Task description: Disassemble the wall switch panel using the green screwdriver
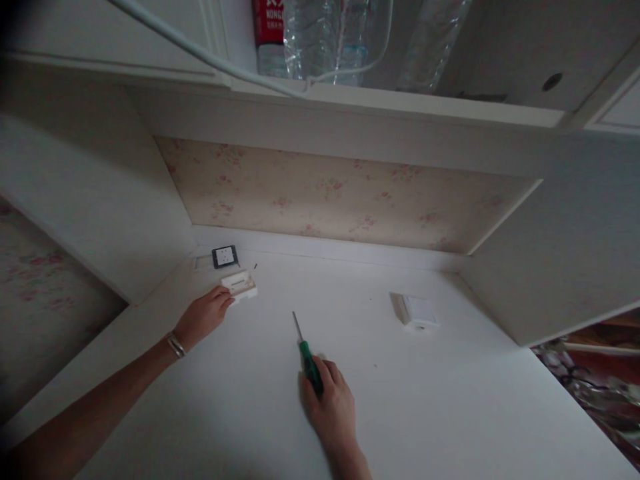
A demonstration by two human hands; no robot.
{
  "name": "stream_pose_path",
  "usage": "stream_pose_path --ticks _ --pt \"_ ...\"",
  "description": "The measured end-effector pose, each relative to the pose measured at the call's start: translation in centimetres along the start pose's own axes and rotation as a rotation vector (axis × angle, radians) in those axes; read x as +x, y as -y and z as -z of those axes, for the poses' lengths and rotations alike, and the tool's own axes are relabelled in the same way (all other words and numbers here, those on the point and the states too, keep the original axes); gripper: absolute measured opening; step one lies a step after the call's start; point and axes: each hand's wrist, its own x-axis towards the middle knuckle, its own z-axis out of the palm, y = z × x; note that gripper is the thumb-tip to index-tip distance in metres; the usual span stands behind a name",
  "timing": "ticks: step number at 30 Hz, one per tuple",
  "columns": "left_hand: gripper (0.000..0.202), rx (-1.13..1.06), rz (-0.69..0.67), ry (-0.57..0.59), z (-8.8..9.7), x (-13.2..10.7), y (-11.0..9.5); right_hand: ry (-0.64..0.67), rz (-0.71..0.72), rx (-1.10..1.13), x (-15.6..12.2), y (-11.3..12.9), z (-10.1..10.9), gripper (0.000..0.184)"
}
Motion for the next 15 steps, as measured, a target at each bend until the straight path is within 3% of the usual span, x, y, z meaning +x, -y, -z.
stream_pose_path --ticks 5,9,15 --pt "0.037 0.073 0.186 0.037 -0.2 -1.8 6.0 0.013 -0.031 0.02 0.2 0.1 0.0 0.037" --pt "0.039 0.126 0.249 0.073 -0.7 -3.4 9.9 0.012 -0.035 0.032 0.3 0.2 -0.1 0.036" --pt "0.043 0.175 0.28 0.097 -1.6 -2.6 12.5 0.037 -0.062 0.002 0.5 0.3 -0.1 0.037"
